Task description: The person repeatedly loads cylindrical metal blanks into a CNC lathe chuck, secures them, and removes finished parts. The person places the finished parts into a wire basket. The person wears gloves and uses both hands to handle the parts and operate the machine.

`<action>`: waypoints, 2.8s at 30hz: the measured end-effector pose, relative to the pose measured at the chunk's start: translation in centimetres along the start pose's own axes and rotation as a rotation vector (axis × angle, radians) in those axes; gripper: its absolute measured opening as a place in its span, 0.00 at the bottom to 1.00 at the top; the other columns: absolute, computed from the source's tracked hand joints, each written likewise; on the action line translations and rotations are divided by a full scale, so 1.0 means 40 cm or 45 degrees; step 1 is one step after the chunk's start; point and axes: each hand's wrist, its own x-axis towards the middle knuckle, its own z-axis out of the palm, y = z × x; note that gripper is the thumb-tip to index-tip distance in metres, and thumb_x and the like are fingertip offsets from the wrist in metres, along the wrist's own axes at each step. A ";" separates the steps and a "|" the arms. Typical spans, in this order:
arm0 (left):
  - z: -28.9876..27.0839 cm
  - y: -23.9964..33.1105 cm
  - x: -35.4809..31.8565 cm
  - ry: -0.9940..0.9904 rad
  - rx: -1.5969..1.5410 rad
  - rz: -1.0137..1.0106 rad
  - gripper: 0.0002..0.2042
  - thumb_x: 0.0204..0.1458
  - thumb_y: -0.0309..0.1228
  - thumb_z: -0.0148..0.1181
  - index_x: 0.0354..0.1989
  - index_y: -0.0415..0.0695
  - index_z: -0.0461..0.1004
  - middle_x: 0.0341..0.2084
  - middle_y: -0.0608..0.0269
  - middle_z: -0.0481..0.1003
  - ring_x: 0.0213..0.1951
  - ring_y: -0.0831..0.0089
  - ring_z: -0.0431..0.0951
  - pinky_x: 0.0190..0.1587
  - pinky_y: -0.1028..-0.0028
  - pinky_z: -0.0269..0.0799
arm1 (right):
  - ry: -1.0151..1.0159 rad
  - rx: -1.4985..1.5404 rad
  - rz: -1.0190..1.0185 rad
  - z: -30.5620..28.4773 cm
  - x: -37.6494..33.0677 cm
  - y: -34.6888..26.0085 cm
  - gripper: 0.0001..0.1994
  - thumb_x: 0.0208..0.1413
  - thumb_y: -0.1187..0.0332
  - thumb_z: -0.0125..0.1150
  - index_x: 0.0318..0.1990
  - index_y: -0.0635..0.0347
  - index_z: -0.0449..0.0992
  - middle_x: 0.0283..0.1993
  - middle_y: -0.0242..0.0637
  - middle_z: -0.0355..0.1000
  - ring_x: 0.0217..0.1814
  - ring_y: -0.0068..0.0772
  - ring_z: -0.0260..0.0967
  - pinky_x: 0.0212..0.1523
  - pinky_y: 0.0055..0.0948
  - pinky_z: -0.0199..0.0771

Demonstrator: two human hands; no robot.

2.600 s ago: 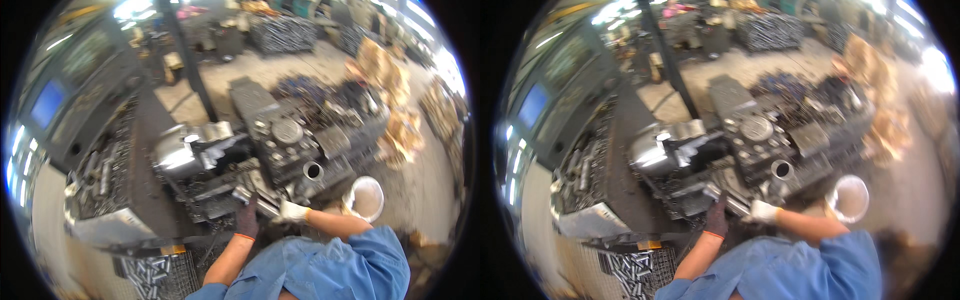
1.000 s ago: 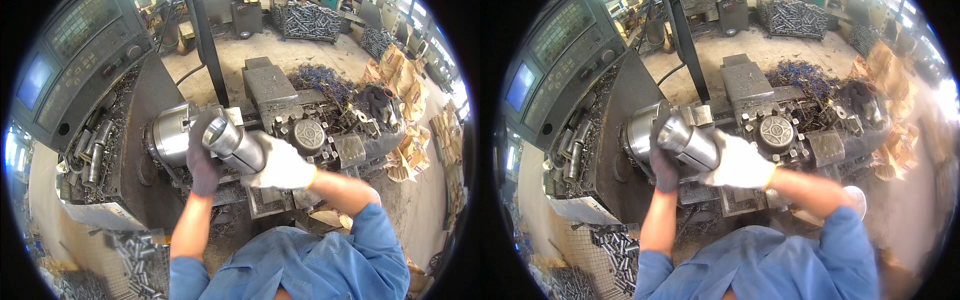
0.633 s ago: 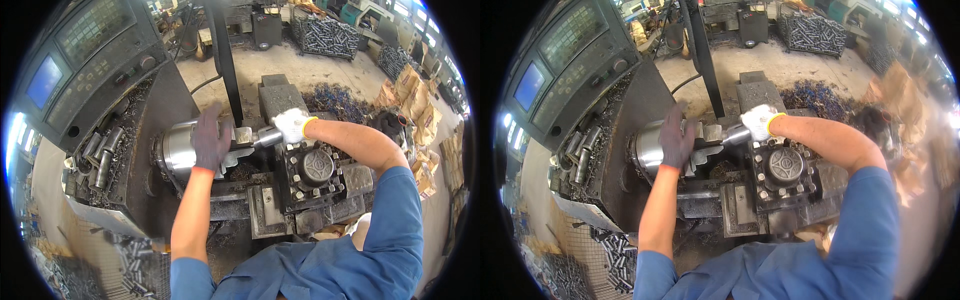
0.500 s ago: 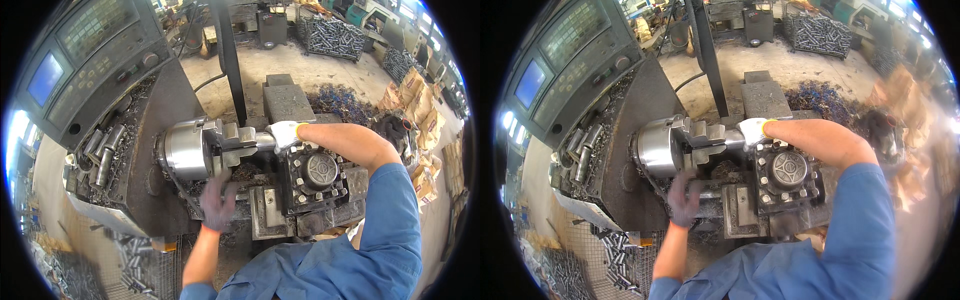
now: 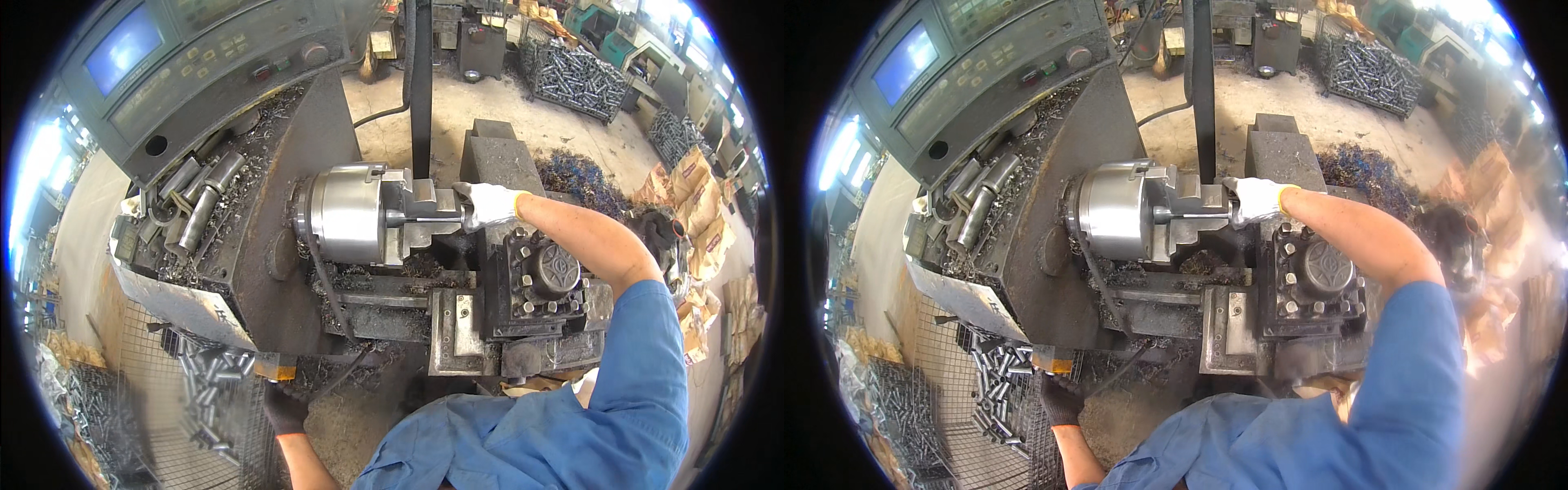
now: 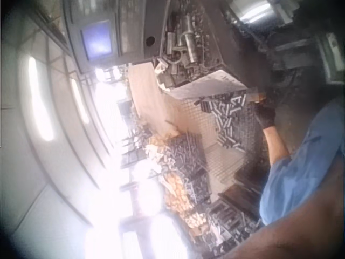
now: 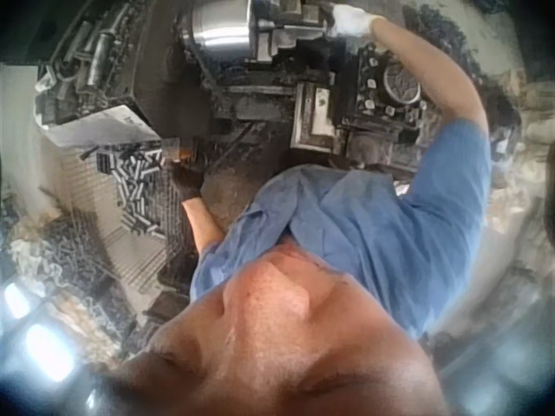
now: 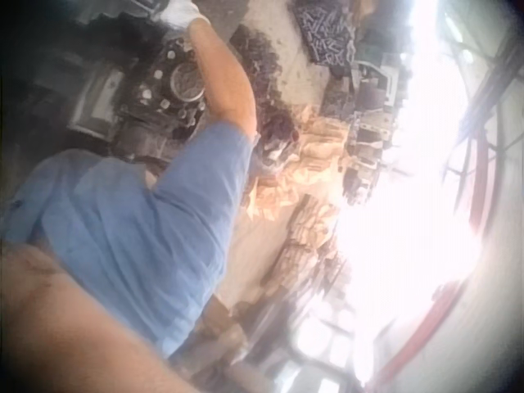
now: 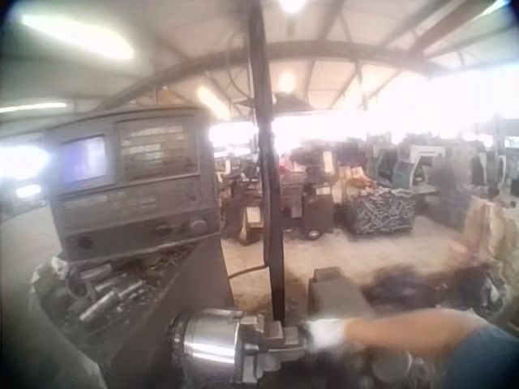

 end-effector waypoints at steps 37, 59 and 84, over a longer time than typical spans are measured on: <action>0.205 -0.286 -0.287 -0.182 2.316 0.890 0.20 0.61 0.47 0.58 0.58 0.53 0.73 0.44 0.48 0.81 0.48 0.43 0.82 0.47 0.45 0.78 | -0.212 0.779 -0.671 0.641 -0.487 -0.288 0.16 0.60 0.68 0.70 0.53 0.63 0.84 0.50 0.44 0.85 0.48 0.39 0.85 0.52 0.34 0.85; -0.869 -1.698 -1.977 1.879 0.492 -2.253 0.25 0.73 0.41 0.45 0.76 0.49 0.67 0.74 0.60 0.66 0.75 0.54 0.61 0.72 0.44 0.59 | -1.354 -0.567 -2.119 1.472 -0.887 -1.425 0.22 0.57 0.53 0.67 0.52 0.59 0.86 0.54 0.50 0.83 0.58 0.53 0.80 0.60 0.42 0.79; -1.384 0.577 -0.958 1.959 1.098 1.041 0.27 0.61 0.34 0.69 0.67 0.39 0.70 0.60 0.47 0.76 0.61 0.55 0.77 0.67 0.60 0.69 | -1.091 -0.293 -1.378 1.686 -0.061 -2.008 0.19 0.59 0.57 0.61 0.52 0.55 0.87 0.51 0.48 0.84 0.56 0.50 0.81 0.60 0.41 0.78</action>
